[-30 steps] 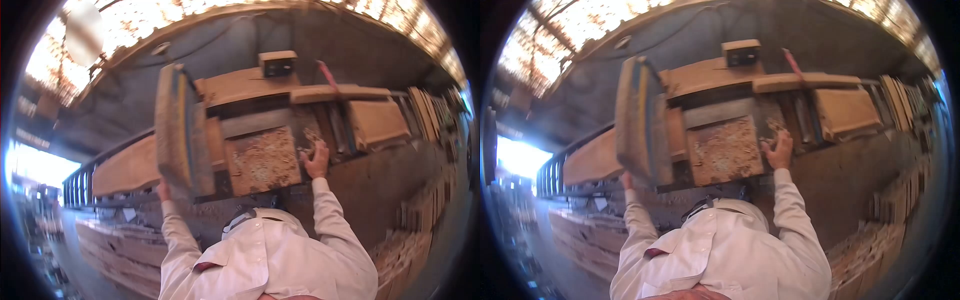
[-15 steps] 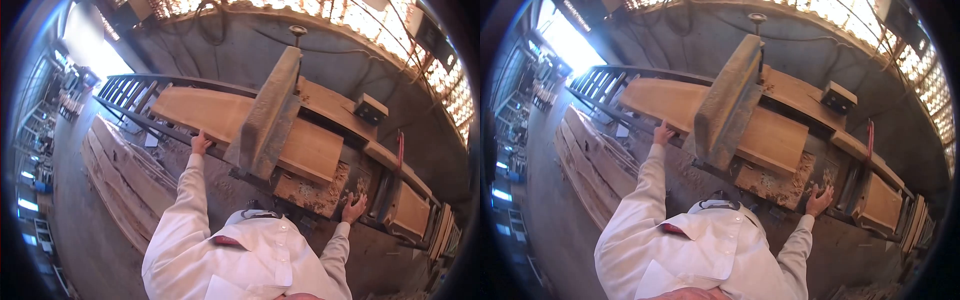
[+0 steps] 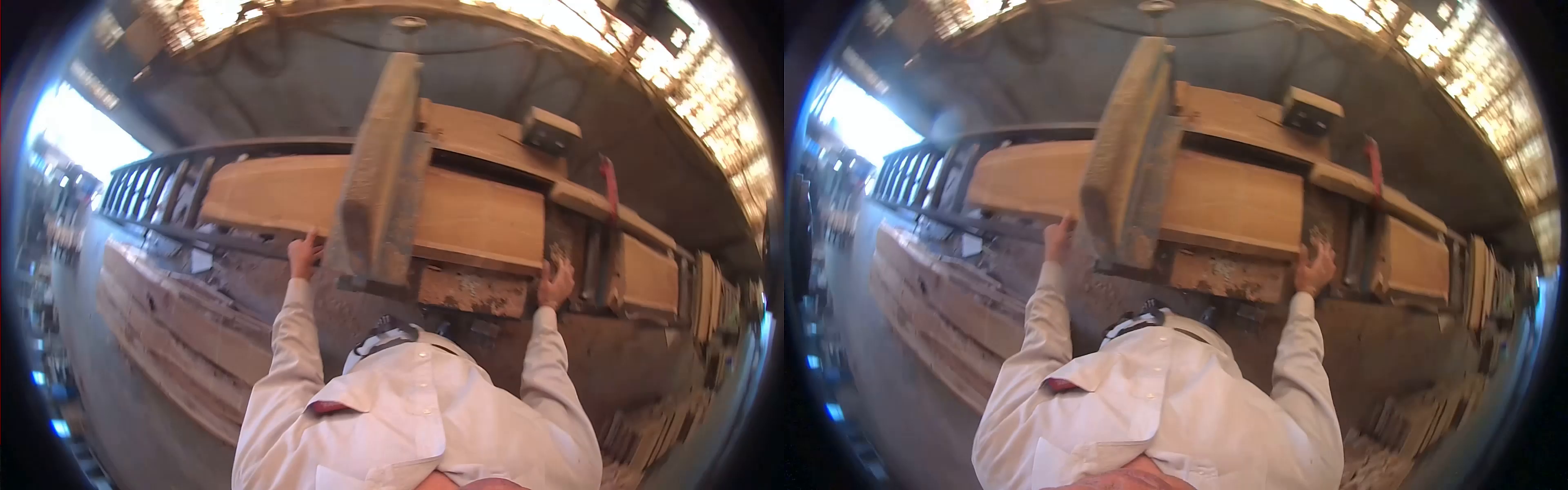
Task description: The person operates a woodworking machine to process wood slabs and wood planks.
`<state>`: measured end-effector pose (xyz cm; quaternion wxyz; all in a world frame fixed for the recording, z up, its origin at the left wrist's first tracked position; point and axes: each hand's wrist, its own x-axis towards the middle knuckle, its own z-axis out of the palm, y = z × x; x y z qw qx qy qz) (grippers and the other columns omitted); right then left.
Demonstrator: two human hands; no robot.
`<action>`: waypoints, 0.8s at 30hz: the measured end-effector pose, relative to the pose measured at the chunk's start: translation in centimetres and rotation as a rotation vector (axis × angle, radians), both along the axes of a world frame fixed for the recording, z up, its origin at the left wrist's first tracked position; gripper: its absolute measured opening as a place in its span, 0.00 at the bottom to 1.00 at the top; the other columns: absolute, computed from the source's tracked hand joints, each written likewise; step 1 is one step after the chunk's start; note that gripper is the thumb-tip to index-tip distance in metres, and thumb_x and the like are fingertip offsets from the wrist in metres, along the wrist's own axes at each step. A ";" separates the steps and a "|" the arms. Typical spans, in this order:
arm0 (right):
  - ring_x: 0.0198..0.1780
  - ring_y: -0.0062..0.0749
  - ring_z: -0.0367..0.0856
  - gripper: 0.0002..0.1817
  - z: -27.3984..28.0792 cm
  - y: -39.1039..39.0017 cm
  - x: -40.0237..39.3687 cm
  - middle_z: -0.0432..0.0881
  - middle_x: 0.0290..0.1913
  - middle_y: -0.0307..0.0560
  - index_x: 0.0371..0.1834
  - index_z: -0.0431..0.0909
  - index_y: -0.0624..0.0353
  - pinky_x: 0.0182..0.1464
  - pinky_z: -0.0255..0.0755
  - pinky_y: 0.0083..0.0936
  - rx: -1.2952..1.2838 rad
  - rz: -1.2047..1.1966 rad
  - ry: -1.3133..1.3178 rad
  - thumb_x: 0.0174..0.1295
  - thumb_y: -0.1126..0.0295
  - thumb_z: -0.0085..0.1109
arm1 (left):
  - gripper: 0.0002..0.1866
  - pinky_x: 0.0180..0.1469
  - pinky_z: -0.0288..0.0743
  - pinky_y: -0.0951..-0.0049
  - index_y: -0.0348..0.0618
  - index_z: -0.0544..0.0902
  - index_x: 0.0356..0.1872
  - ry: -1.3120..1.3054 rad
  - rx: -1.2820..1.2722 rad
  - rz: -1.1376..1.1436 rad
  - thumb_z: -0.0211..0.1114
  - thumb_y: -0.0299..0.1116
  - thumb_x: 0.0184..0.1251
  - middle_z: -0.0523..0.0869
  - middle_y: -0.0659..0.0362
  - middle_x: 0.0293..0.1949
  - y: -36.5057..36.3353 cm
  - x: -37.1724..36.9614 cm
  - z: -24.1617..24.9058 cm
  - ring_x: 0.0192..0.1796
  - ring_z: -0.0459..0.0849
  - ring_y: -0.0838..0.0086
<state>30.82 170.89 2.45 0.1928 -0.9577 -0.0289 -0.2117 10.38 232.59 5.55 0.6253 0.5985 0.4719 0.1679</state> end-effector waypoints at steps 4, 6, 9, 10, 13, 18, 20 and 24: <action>0.78 0.50 0.58 0.41 -0.6 0.2 -0.5 0.67 0.74 0.52 0.67 0.73 0.54 0.76 0.48 0.48 -0.070 -0.128 0.067 0.64 0.31 0.51 | 0.22 0.17 0.65 0.76 0.28 0.80 0.33 0.003 0.084 -0.075 0.73 0.43 0.66 0.80 0.59 0.25 0.3 1.0 -2.8 0.19 0.77 0.78; 0.79 0.47 0.55 0.42 0.1 0.7 -0.8 0.65 0.76 0.50 0.68 0.71 0.52 0.78 0.44 0.47 -0.015 -0.142 0.123 0.63 0.30 0.50 | 0.22 0.16 0.64 0.76 0.28 0.80 0.33 -0.034 0.038 -0.075 0.72 0.43 0.67 0.80 0.58 0.25 0.0 0.6 -1.2 0.18 0.76 0.79; 0.78 0.46 0.59 0.41 0.6 0.6 -0.7 0.68 0.74 0.50 0.66 0.74 0.51 0.76 0.49 0.47 -0.083 -0.123 0.091 0.62 0.30 0.52 | 0.24 0.18 0.73 0.74 0.24 0.79 0.37 0.015 0.285 -0.478 0.70 0.44 0.69 0.83 0.52 0.28 3.2 -1.0 -3.8 0.22 0.82 0.72; 0.73 0.47 0.65 0.39 1.6 0.5 -0.4 0.73 0.70 0.50 0.63 0.77 0.52 0.72 0.56 0.48 -0.057 -0.024 0.087 0.61 0.31 0.55 | 0.26 0.22 0.78 0.72 0.22 0.78 0.40 -0.027 -0.018 -0.300 0.69 0.45 0.70 0.84 0.48 0.31 2.4 -1.3 -1.7 0.24 0.85 0.66; 0.67 0.51 0.71 0.39 0.6 0.6 -0.1 0.78 0.64 0.51 0.59 0.79 0.56 0.67 0.61 0.50 -0.010 0.009 -0.028 0.60 0.32 0.56 | 0.30 0.36 0.89 0.62 0.17 0.74 0.48 -0.165 -0.271 -0.019 0.67 0.45 0.70 0.85 0.42 0.38 5.5 -1.8 -1.6 0.35 0.89 0.52; 0.81 0.41 0.50 0.46 -0.3 0.8 -0.6 0.62 0.78 0.45 0.73 0.69 0.51 0.80 0.37 0.47 0.021 -0.157 0.227 0.61 0.27 0.50 | 0.22 0.40 0.87 0.62 0.26 0.79 0.44 -0.213 -0.093 0.201 0.71 0.40 0.67 0.83 0.47 0.43 7.5 -1.3 -2.1 0.37 0.86 0.62; 0.82 0.41 0.49 0.46 -0.4 0.6 -0.5 0.61 0.79 0.45 0.73 0.69 0.49 0.81 0.36 0.47 0.018 -0.166 0.241 0.61 0.27 0.50 | 0.22 0.38 0.88 0.62 0.26 0.79 0.47 -0.177 -0.044 0.223 0.73 0.38 0.65 0.82 0.50 0.41 7.5 -0.6 -2.1 0.38 0.86 0.62; 0.81 0.42 0.51 0.43 0.2 1.4 -1.0 0.62 0.78 0.45 0.72 0.70 0.47 0.80 0.39 0.47 -0.038 -0.138 0.239 0.62 0.30 0.51 | 0.22 0.34 0.88 0.65 0.25 0.79 0.45 -0.160 -0.001 0.208 0.73 0.37 0.64 0.82 0.51 0.38 8.7 -0.5 -1.9 0.35 0.85 0.64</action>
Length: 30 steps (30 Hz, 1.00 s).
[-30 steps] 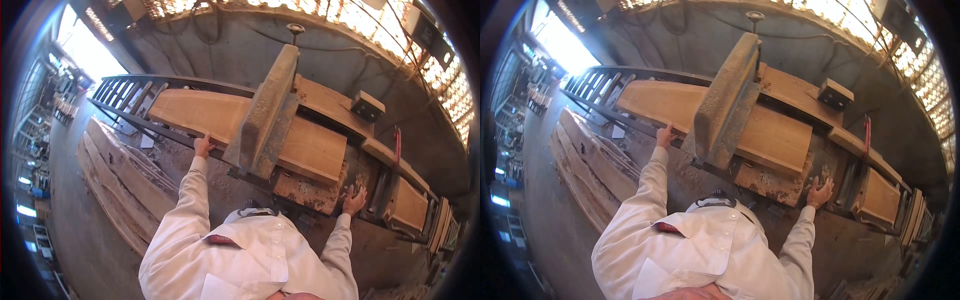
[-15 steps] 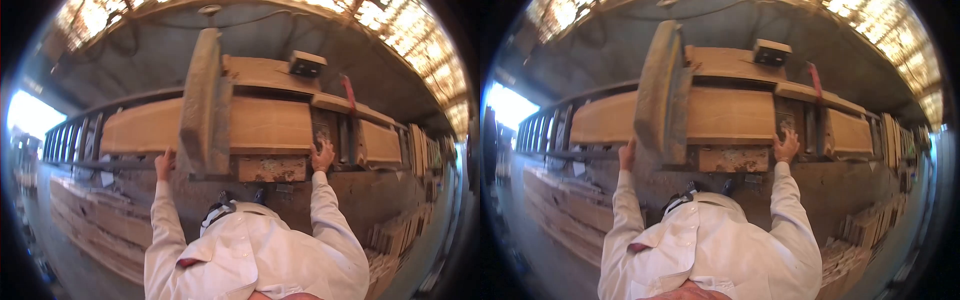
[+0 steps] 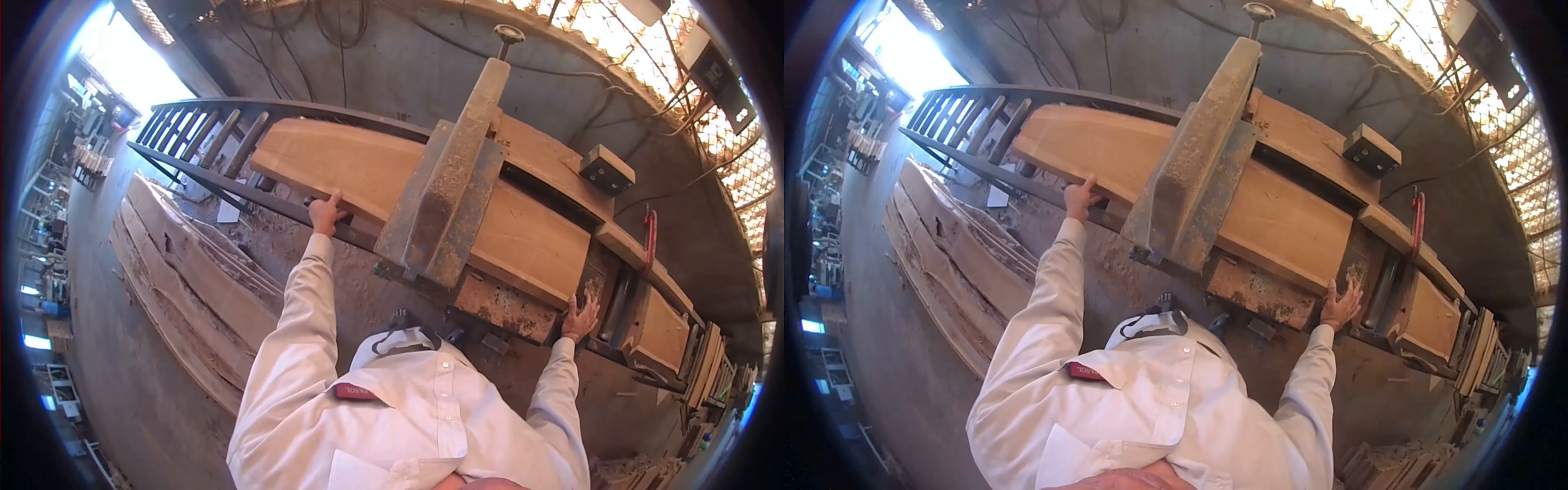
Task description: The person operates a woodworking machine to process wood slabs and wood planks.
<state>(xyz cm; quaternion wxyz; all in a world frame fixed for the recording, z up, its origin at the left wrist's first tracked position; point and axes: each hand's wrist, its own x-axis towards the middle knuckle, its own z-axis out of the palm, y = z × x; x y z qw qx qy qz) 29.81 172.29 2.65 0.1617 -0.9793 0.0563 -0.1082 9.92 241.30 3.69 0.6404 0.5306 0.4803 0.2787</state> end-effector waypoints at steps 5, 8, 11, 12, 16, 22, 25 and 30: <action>0.70 0.46 0.68 0.32 0.5 0.0 0.5 0.76 0.67 0.48 0.60 0.80 0.52 0.68 0.60 0.44 -0.024 0.221 -0.267 0.63 0.39 0.57 | 0.18 0.37 0.87 0.69 0.51 0.81 0.60 0.113 0.151 -0.297 0.60 0.27 0.69 0.79 0.54 0.29 2.5 -0.8 -3.8 0.31 0.84 0.69; 0.74 0.45 0.63 0.35 0.3 -0.5 0.1 0.72 0.70 0.47 0.66 0.74 0.49 0.72 0.52 0.47 -0.069 0.128 -0.179 0.65 0.37 0.54 | 0.21 0.40 0.87 0.68 0.38 0.79 0.57 0.095 0.313 -0.388 0.69 0.33 0.65 0.82 0.52 0.34 3.9 -0.9 -5.8 0.36 0.86 0.66; 0.81 0.40 0.51 0.41 -0.2 -0.5 0.0 0.62 0.78 0.44 0.71 0.70 0.46 0.80 0.35 0.47 0.066 0.010 -0.040 0.63 0.31 0.50 | 0.27 0.43 0.88 0.65 0.22 0.76 0.53 -0.065 -0.114 -0.153 0.71 0.40 0.67 0.83 0.47 0.42 0.7 0.3 -1.4 0.43 0.87 0.60; 0.81 0.40 0.50 0.41 0.1 -0.6 -0.1 0.62 0.78 0.44 0.72 0.70 0.46 0.81 0.34 0.46 0.072 0.000 -0.035 0.63 0.31 0.50 | 0.28 0.44 0.88 0.64 0.19 0.76 0.52 -0.095 -0.090 -0.168 0.71 0.41 0.68 0.83 0.45 0.43 -0.2 0.1 -0.4 0.44 0.86 0.58; 0.82 0.37 0.48 0.43 0.7 -0.3 -0.4 0.59 0.79 0.44 0.72 0.69 0.48 0.81 0.31 0.44 0.112 -0.004 -0.008 0.62 0.30 0.48 | 0.31 0.51 0.87 0.62 0.25 0.74 0.59 -0.049 -0.120 -0.154 0.70 0.44 0.69 0.80 0.47 0.54 -0.5 0.1 0.0 0.51 0.85 0.55; 0.82 0.37 0.48 0.42 0.7 -0.2 -0.2 0.59 0.80 0.44 0.72 0.69 0.48 0.81 0.32 0.43 0.122 -0.015 -0.008 0.64 0.30 0.47 | 0.33 0.48 0.89 0.61 0.16 0.72 0.56 -0.099 -0.084 -0.182 0.70 0.43 0.69 0.79 0.37 0.53 -0.7 0.0 -0.5 0.50 0.85 0.52; 0.82 0.36 0.48 0.41 0.5 0.0 0.1 0.59 0.79 0.44 0.73 0.69 0.48 0.81 0.32 0.43 0.117 -0.009 -0.014 0.65 0.31 0.46 | 0.33 0.48 0.89 0.61 0.17 0.72 0.55 -0.038 -0.101 -0.197 0.71 0.43 0.68 0.79 0.37 0.53 -0.1 0.0 -0.9 0.50 0.85 0.52; 0.82 0.36 0.48 0.39 0.3 0.0 -0.2 0.59 0.79 0.44 0.72 0.68 0.48 0.82 0.31 0.43 0.115 -0.018 -0.007 0.67 0.33 0.44 | 0.28 0.40 0.89 0.63 0.23 0.74 0.49 -0.046 -0.098 -0.202 0.70 0.45 0.68 0.81 0.42 0.49 -0.8 0.2 -1.4 0.46 0.87 0.54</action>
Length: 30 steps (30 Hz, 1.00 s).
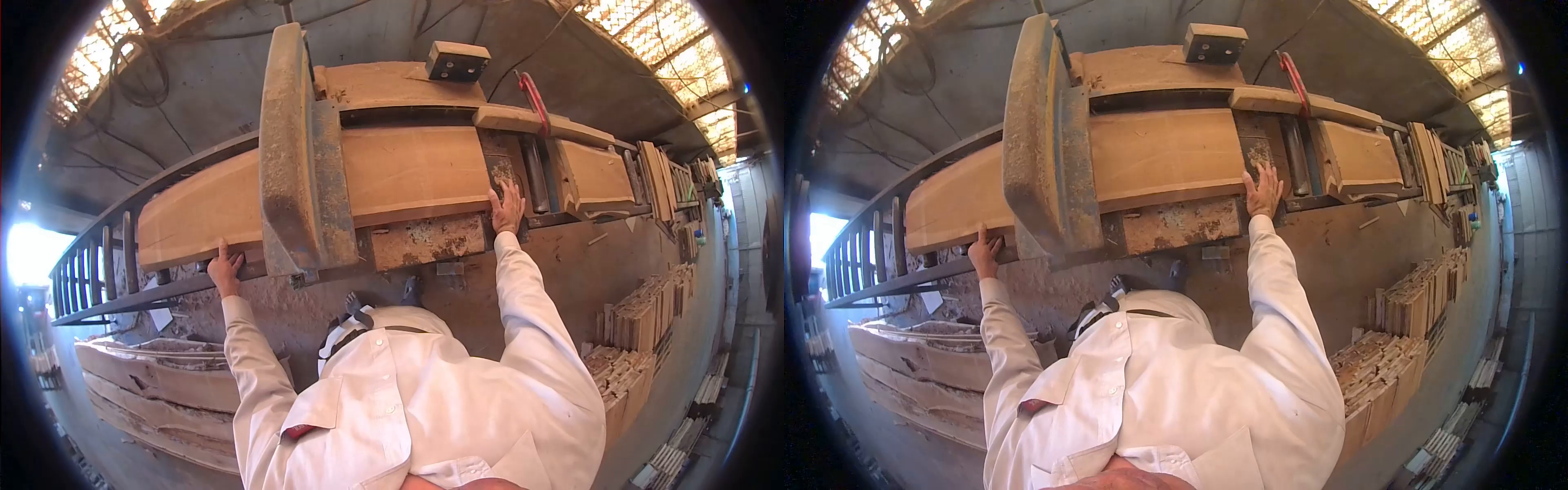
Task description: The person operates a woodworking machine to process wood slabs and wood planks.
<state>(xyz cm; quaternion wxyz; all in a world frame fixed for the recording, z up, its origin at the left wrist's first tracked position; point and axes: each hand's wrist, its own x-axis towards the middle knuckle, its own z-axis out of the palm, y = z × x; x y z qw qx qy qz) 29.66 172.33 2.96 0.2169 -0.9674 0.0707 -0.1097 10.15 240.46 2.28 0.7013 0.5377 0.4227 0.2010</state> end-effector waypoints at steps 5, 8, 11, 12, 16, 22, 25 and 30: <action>0.64 0.49 0.76 0.23 -0.5 -0.1 0.7 0.80 0.60 0.51 0.58 0.80 0.53 0.64 0.67 0.44 -0.246 0.126 -0.293 0.71 0.50 0.52 | 0.21 0.29 0.88 0.66 0.31 0.77 0.41 -0.001 0.022 0.048 0.69 0.44 0.69 0.84 0.48 0.38 -0.1 -0.4 0.1 0.35 0.89 0.61; 0.69 0.50 0.70 0.31 -1.1 -0.3 1.1 0.76 0.66 0.52 0.64 0.76 0.53 0.68 0.60 0.49 -0.040 0.171 -0.210 0.69 0.41 0.49 | 0.22 0.27 0.87 0.67 0.29 0.76 0.39 0.078 0.076 0.091 0.70 0.43 0.68 0.82 0.51 0.34 0.0 0.1 0.2 0.28 0.86 0.64; 0.69 0.48 0.71 0.32 -3.3 0.1 1.4 0.76 0.66 0.52 0.64 0.78 0.51 0.69 0.58 0.49 -0.175 0.029 -0.256 0.67 0.40 0.51 | 0.27 0.28 0.88 0.67 0.22 0.75 0.41 0.001 0.035 0.061 0.71 0.44 0.67 0.82 0.50 0.35 -0.4 -0.4 1.8 0.32 0.88 0.61; 0.69 0.48 0.70 0.31 -3.3 0.2 1.4 0.75 0.67 0.51 0.64 0.78 0.50 0.69 0.57 0.50 -0.179 0.016 -0.248 0.68 0.41 0.51 | 0.28 0.28 0.88 0.67 0.22 0.75 0.42 -0.009 0.020 0.044 0.72 0.44 0.67 0.82 0.49 0.35 -0.5 -0.3 1.8 0.33 0.89 0.61; 0.72 0.47 0.68 0.26 -2.4 -0.8 1.2 0.73 0.70 0.49 0.61 0.81 0.48 0.72 0.53 0.52 -0.089 0.131 -0.213 0.70 0.44 0.50 | 0.26 0.29 0.89 0.65 0.23 0.74 0.43 0.050 0.044 0.090 0.71 0.42 0.67 0.82 0.45 0.39 0.0 -0.1 0.7 0.34 0.89 0.59; 0.75 0.46 0.65 0.22 -3.9 -0.4 0.1 0.72 0.72 0.46 0.47 0.88 0.52 0.75 0.51 0.51 -0.079 0.081 -0.256 0.74 0.50 0.48 | 0.27 0.31 0.88 0.65 0.29 0.76 0.44 -0.020 0.086 0.189 0.70 0.49 0.65 0.81 0.52 0.36 2.3 -0.1 -0.4 0.31 0.86 0.65; 0.76 0.44 0.62 0.24 -3.3 -0.2 -0.5 0.71 0.73 0.46 0.55 0.86 0.49 0.79 0.42 0.48 0.023 0.085 -0.246 0.75 0.49 0.44 | 0.28 0.26 0.81 0.71 0.29 0.78 0.46 0.056 0.117 -0.044 0.71 0.50 0.65 0.81 0.53 0.34 5.3 -1.0 -3.1 0.33 0.87 0.65; 0.77 0.40 0.60 0.28 -2.6 -1.1 -2.0 0.69 0.74 0.44 0.59 0.83 0.55 0.81 0.41 0.42 0.121 -0.013 -0.203 0.78 0.49 0.37 | 0.31 0.26 0.77 0.74 0.26 0.78 0.48 0.084 0.108 -0.054 0.71 0.51 0.65 0.83 0.49 0.37 0.7 -1.4 1.5 0.35 0.88 0.63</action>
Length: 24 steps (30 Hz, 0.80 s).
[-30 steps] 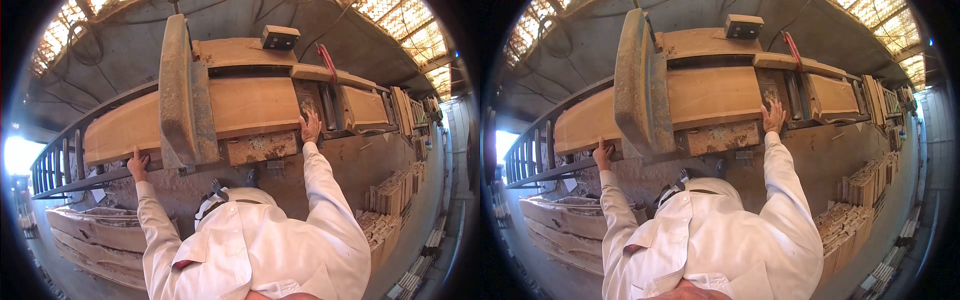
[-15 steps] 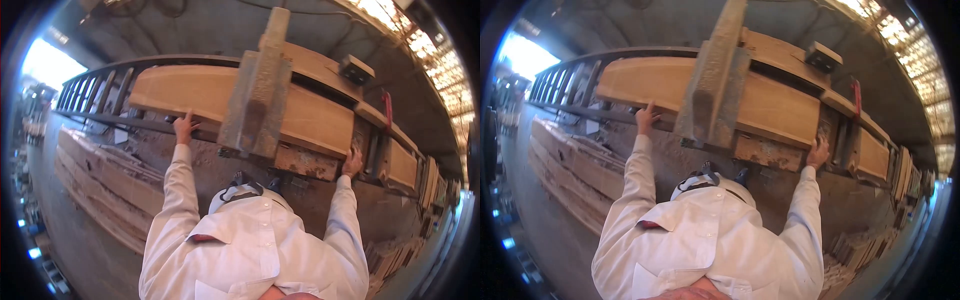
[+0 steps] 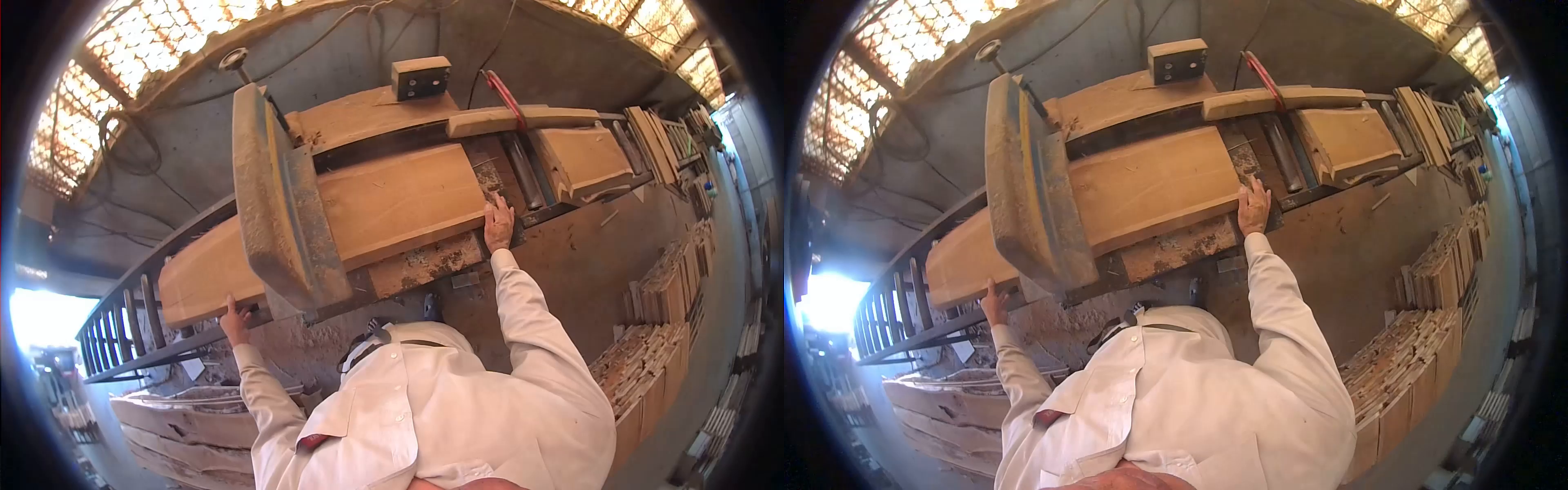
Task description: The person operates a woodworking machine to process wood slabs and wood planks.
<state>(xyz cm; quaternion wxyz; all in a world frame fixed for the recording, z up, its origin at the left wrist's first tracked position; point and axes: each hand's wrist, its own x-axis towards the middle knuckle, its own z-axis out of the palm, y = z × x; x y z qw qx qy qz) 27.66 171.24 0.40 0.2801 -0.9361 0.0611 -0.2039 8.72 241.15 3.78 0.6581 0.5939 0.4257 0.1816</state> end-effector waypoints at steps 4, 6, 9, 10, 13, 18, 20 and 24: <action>0.78 0.38 0.58 0.28 0.2 -0.4 0.7 0.69 0.74 0.42 0.61 0.82 0.53 0.81 0.40 0.41 0.030 -0.137 0.030 0.78 0.49 0.35 | 0.31 0.28 0.77 0.76 0.24 0.79 0.49 0.036 -0.027 -0.041 0.70 0.50 0.67 0.84 0.45 0.41 -1.6 0.6 0.3 0.37 0.89 0.61; 0.78 0.37 0.57 0.29 0.5 -0.5 1.2 0.69 0.74 0.40 0.61 0.82 0.53 0.81 0.40 0.41 0.019 -0.169 0.049 0.78 0.48 0.34 | 0.30 0.28 0.77 0.76 0.24 0.80 0.48 0.038 -0.027 -0.073 0.70 0.50 0.68 0.84 0.46 0.42 -2.1 0.7 0.0 0.38 0.89 0.60; 0.78 0.36 0.57 0.29 0.2 -1.0 1.3 0.68 0.75 0.39 0.61 0.82 0.53 0.81 0.40 0.40 -0.011 -0.182 0.064 0.78 0.48 0.34 | 0.30 0.28 0.77 0.76 0.23 0.80 0.47 0.063 -0.018 -0.015 0.70 0.50 0.68 0.84 0.46 0.43 -2.5 1.1 0.2 0.38 0.89 0.60; 0.78 0.36 0.57 0.29 0.1 -1.0 1.4 0.68 0.75 0.38 0.61 0.82 0.53 0.81 0.40 0.40 -0.017 -0.185 0.068 0.78 0.48 0.33 | 0.30 0.27 0.77 0.76 0.24 0.80 0.47 0.062 -0.024 -0.023 0.70 0.51 0.68 0.84 0.47 0.43 -2.7 1.2 0.2 0.38 0.89 0.60; 0.79 0.35 0.57 0.30 -0.1 -1.1 1.5 0.68 0.75 0.37 0.61 0.82 0.52 0.81 0.40 0.39 -0.027 -0.196 0.066 0.78 0.48 0.32 | 0.30 0.26 0.76 0.77 0.25 0.80 0.47 0.054 -0.026 -0.032 0.70 0.51 0.68 0.85 0.48 0.42 -3.3 1.1 0.8 0.36 0.89 0.61; 0.78 0.35 0.57 0.31 -0.3 -1.1 1.5 0.68 0.75 0.35 0.61 0.82 0.51 0.81 0.41 0.39 -0.029 -0.204 0.062 0.79 0.46 0.31 | 0.31 0.24 0.75 0.79 0.25 0.79 0.48 0.018 -0.050 -0.041 0.70 0.52 0.67 0.86 0.48 0.40 -3.4 0.9 0.7 0.35 0.90 0.62; 0.78 0.34 0.57 0.31 -0.1 -0.9 1.5 0.68 0.75 0.34 0.61 0.82 0.50 0.81 0.42 0.38 -0.019 -0.206 0.065 0.79 0.45 0.30 | 0.32 0.23 0.75 0.79 0.24 0.78 0.49 0.038 -0.047 -0.026 0.70 0.52 0.68 0.86 0.46 0.40 -3.6 1.2 0.8 0.36 0.90 0.61; 0.78 0.34 0.57 0.30 0.2 -0.7 1.5 0.68 0.75 0.34 0.62 0.81 0.49 0.81 0.42 0.39 0.009 -0.213 0.075 0.78 0.46 0.32 | 0.33 0.22 0.75 0.79 0.23 0.77 0.49 0.060 -0.030 -0.060 0.68 0.52 0.69 0.86 0.45 0.41 -2.9 1.0 0.8 0.36 0.90 0.61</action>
